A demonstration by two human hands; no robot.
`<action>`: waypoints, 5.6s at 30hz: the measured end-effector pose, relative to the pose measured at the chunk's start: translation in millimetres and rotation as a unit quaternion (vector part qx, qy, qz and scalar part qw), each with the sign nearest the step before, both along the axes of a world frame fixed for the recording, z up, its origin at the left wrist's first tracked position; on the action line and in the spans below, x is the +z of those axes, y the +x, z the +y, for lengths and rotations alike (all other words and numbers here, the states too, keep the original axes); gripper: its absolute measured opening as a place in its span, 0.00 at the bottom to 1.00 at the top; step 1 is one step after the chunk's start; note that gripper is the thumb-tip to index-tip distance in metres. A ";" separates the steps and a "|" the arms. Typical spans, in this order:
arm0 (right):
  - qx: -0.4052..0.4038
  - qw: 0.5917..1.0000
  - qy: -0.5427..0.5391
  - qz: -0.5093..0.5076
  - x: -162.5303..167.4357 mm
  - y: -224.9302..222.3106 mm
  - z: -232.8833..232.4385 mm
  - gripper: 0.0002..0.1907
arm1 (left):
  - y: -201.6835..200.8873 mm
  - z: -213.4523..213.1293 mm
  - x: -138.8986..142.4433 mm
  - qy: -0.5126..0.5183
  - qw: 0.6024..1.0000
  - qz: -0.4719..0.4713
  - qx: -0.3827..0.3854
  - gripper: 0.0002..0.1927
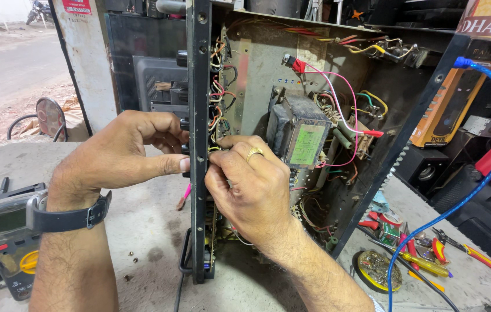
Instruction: The person repairs an audio amplifier chassis on a workbench, holding the open case and working on its internal circuit boards and wiring by hand. They turn the front-panel knobs and switches, reposition the chassis, and manipulate wires and components inside while a multimeter with test leads sits connected nearby.
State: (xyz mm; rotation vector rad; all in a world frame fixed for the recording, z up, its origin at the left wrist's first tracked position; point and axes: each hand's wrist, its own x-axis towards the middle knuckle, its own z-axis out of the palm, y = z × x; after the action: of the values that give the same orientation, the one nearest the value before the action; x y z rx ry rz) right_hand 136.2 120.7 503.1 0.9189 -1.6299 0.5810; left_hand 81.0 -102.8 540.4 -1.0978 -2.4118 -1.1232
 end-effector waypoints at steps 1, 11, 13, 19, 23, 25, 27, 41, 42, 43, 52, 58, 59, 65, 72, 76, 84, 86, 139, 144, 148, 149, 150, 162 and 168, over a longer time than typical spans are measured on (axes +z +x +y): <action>0.000 1.000 0.000 0.000 -0.4 -0.2 0.0 0.10 | 0.0 -0.6 -0.6 0.000 1.000 -0.002 -0.004 0.19; 0.000 1.000 0.003 -0.001 3.1 2.5 -4.7 0.09 | -1.9 -5.2 -2.1 0.016 0.999 -0.009 -0.033 0.18; 0.002 1.000 0.008 -0.003 3.7 3.2 -4.4 0.09 | -2.4 -5.7 -1.9 0.019 0.999 -0.005 -0.043 0.18; 0.004 1.000 0.003 -0.002 2.9 1.8 -4.2 0.09 | -2.5 -5.7 -1.8 0.016 0.999 -0.001 -0.042 0.17; 0.002 1.000 0.005 0.003 3.9 2.5 -5.1 0.10 | -1.3 -6.0 -0.6 0.016 0.999 -0.005 -0.035 0.17; 0.001 1.000 0.004 0.003 4.4 2.9 -6.4 0.09 | -0.3 -6.1 -0.1 0.016 1.000 -0.017 -0.018 0.16; 0.001 1.000 0.006 0.003 5.4 3.5 -7.6 0.09 | 1.3 -6.8 0.6 0.020 0.999 -0.009 -0.025 0.16; -0.046 0.992 -0.102 0.065 42.2 43.9 11.3 0.03 | 18.2 -22.3 8.6 -0.006 1.000 0.010 0.009 0.22; -0.052 0.991 -0.099 0.069 51.1 39.0 13.3 0.03 | 17.9 -23.2 8.9 -0.015 1.000 0.006 0.018 0.23; -0.058 0.992 -0.097 0.064 60.8 32.7 14.9 0.03 | 17.6 -24.0 9.3 -0.023 0.999 0.003 0.027 0.23; -0.132 0.990 0.019 -0.055 135.6 -25.7 10.6 0.06 | 21.1 -28.6 12.7 -0.036 0.997 0.006 0.062 0.26; -0.177 0.979 0.099 -0.023 132.4 -41.1 8.1 0.09 | 22.7 -34.0 14.1 -0.035 0.997 -0.004 0.066 0.27; -0.175 0.979 0.103 -0.017 132.0 -43.7 7.5 0.09 | 22.2 -34.8 14.4 -0.032 0.997 -0.007 0.067 0.27; -0.174 0.978 0.114 0.016 126.5 -50.5 6.0 0.12 | 19.3 -41.2 14.1 -0.025 0.998 -0.009 0.051 0.27; -0.196 0.972 0.132 0.022 125.7 -46.7 -1.2 0.08 | 20.0 -43.9 14.5 -0.037 0.997 -0.015 0.073 0.30; -0.201 0.969 0.139 0.025 126.3 -47.2 -2.5 0.08 | 21.2 -43.9 14.9 -0.030 0.997 -0.023 0.072 0.30; -0.178 0.972 0.149 0.034 126.4 -50.5 -4.1 0.08 | 20.1 -45.8 15.1 -0.032 0.997 -0.019 0.071 0.31; -0.173 0.973 0.150 0.036 126.1 -50.0 -4.3 0.08 | 20.1 -45.6 14.9 -0.032 0.997 -0.018 0.068 0.31; -0.218 0.968 0.109 0.052 131.1 -47.8 41.1 0.08 | 46.8 46.3 61.0 0.235 0.910 0.339 0.036 0.13; -0.207 0.971 0.105 0.058 131.0 -47.8 42.9 0.06 | 44.4 45.9 62.4 0.206 0.889 0.405 0.066 0.13; -0.194 0.974 0.099 0.057 129.7 -48.0 45.1 0.05 | 45.2 45.0 62.0 0.205 0.901 0.378 0.056 0.12; -0.193 0.975 0.097 0.055 129.3 -48.4 45.5 0.05 | 46.0 45.0 60.7 0.214 0.906 0.363 0.043 0.12; -0.193 0.975 0.096 0.052 129.0 -48.8 46.0 0.05 | 46.8 45.2 58.9 0.222 0.911 0.347 0.029 0.12; -0.190 0.976 0.097 0.044 130.1 -49.3 46.7 0.05 | 46.4 54.3 57.3 0.240 0.921 0.297 0.077 0.07; -0.177 0.978 0.095 0.053 129.7 -47.5 49.9 0.05 | 44.5 64.4 61.3 0.239 0.914 0.311 0.100 0.02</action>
State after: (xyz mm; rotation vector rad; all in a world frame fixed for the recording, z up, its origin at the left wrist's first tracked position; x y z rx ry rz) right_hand 88.7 170.5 632.7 0.7561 -1.7190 0.1305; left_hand 125.6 -38.4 601.7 -0.8470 -1.6008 -1.0156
